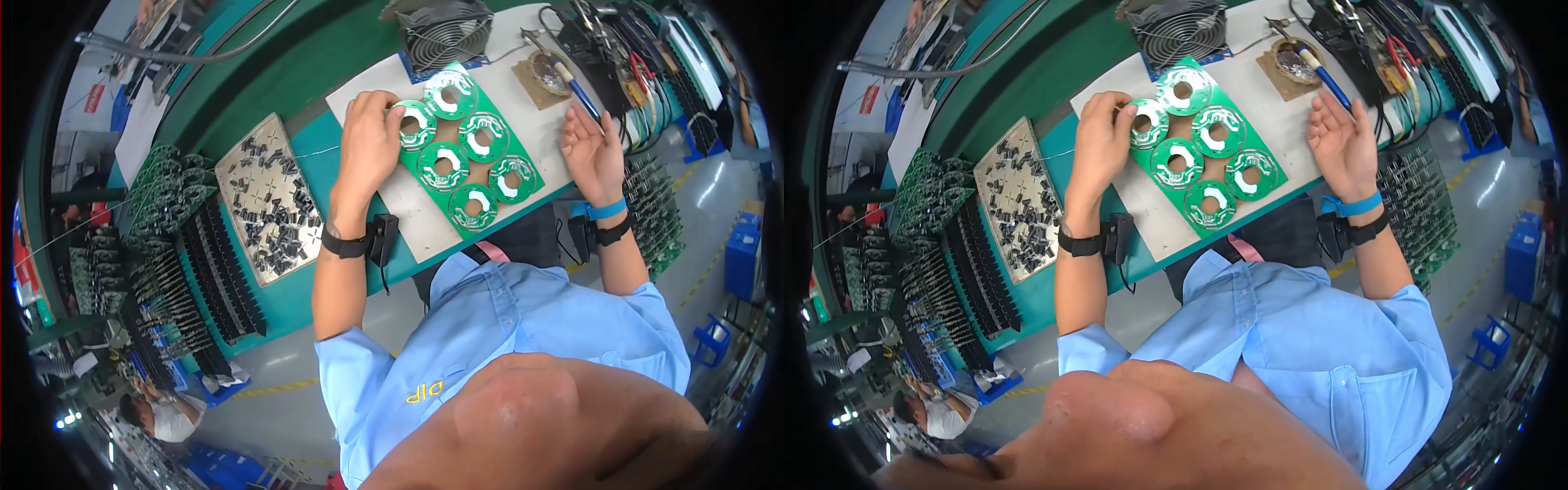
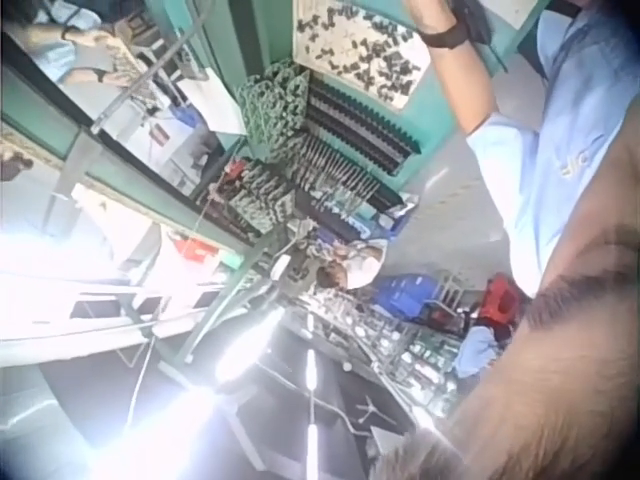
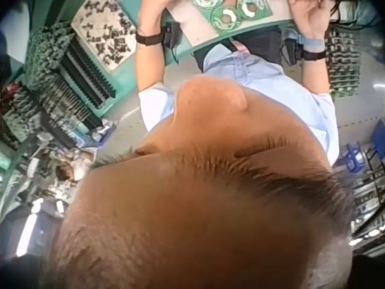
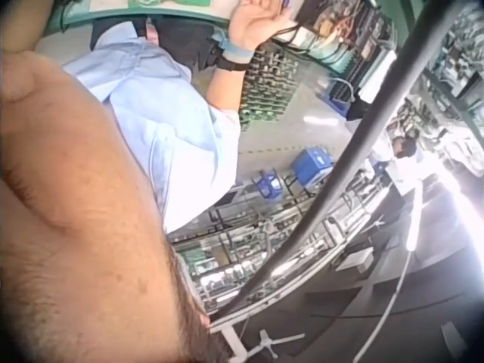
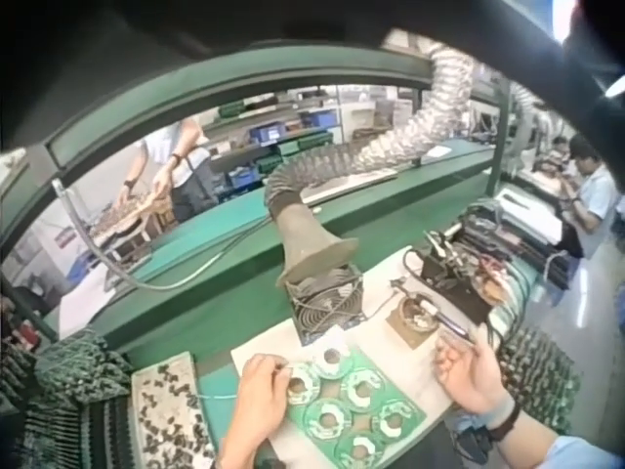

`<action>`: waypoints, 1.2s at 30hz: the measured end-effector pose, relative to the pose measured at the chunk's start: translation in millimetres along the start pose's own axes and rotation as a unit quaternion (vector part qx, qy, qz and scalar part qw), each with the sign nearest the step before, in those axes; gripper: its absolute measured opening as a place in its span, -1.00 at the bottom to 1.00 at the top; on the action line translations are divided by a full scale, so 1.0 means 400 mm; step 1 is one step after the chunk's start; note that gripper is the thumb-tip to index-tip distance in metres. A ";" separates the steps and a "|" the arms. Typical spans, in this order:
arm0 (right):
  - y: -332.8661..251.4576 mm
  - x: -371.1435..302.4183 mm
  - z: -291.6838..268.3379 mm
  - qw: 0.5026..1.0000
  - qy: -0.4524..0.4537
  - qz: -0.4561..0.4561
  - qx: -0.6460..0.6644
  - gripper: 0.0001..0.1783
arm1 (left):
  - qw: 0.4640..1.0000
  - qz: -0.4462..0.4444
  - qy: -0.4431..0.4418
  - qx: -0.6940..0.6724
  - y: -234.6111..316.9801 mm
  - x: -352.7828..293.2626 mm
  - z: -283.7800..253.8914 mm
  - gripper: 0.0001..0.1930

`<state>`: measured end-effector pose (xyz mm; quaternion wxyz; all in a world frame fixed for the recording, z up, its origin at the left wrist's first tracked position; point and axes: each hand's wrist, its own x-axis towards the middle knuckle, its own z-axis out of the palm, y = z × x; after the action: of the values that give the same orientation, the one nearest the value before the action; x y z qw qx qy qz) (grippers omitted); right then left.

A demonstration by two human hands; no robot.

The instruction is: The person solders components onto a circuit board using a soldering iron and wire, then places a cardboard sheet over the board and sets it on a rack. Afterward, they pick up a new circuit board and continue soldering components onto it.

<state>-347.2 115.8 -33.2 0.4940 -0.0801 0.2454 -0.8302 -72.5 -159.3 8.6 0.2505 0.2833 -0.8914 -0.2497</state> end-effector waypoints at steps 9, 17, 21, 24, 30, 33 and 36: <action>0.033 -0.087 0.094 0.834 -0.038 -0.052 -0.548 -0.57 | 0.946 -0.070 -0.046 -0.314 -0.018 0.012 -0.010 -0.82; 0.064 -0.141 0.153 0.858 -0.067 0.016 -0.509 -0.72 | 0.891 -0.060 -0.066 -0.446 -0.024 0.012 -0.024 -0.80; 0.082 -0.150 0.156 0.876 -0.091 -0.013 -0.473 -0.75 | 0.883 -0.047 -0.064 -0.462 -0.025 0.008 -0.029 -0.79; 0.086 -0.151 0.161 0.872 -0.097 -0.026 -0.479 -0.76 | 0.878 -0.037 -0.060 -0.473 -0.028 0.011 -0.028 -0.78; 0.071 -0.164 0.169 0.843 -0.110 -0.035 -0.526 -0.77 | 0.851 -0.018 -0.066 -0.521 -0.031 0.010 -0.033 -0.77; 0.071 -0.171 0.181 0.840 -0.124 -0.050 -0.525 -0.77 | 0.836 -0.016 -0.066 -0.545 -0.027 0.009 -0.034 -0.78; 0.070 -0.176 0.190 0.839 -0.135 -0.058 -0.525 -0.77 | 0.823 -0.011 -0.069 -0.564 -0.027 0.010 -0.037 -0.78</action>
<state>-261.8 140.5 26.7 0.3575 -0.4524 0.5702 -0.5852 -62.7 -173.9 14.6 0.3021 0.0844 -0.6068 -0.7303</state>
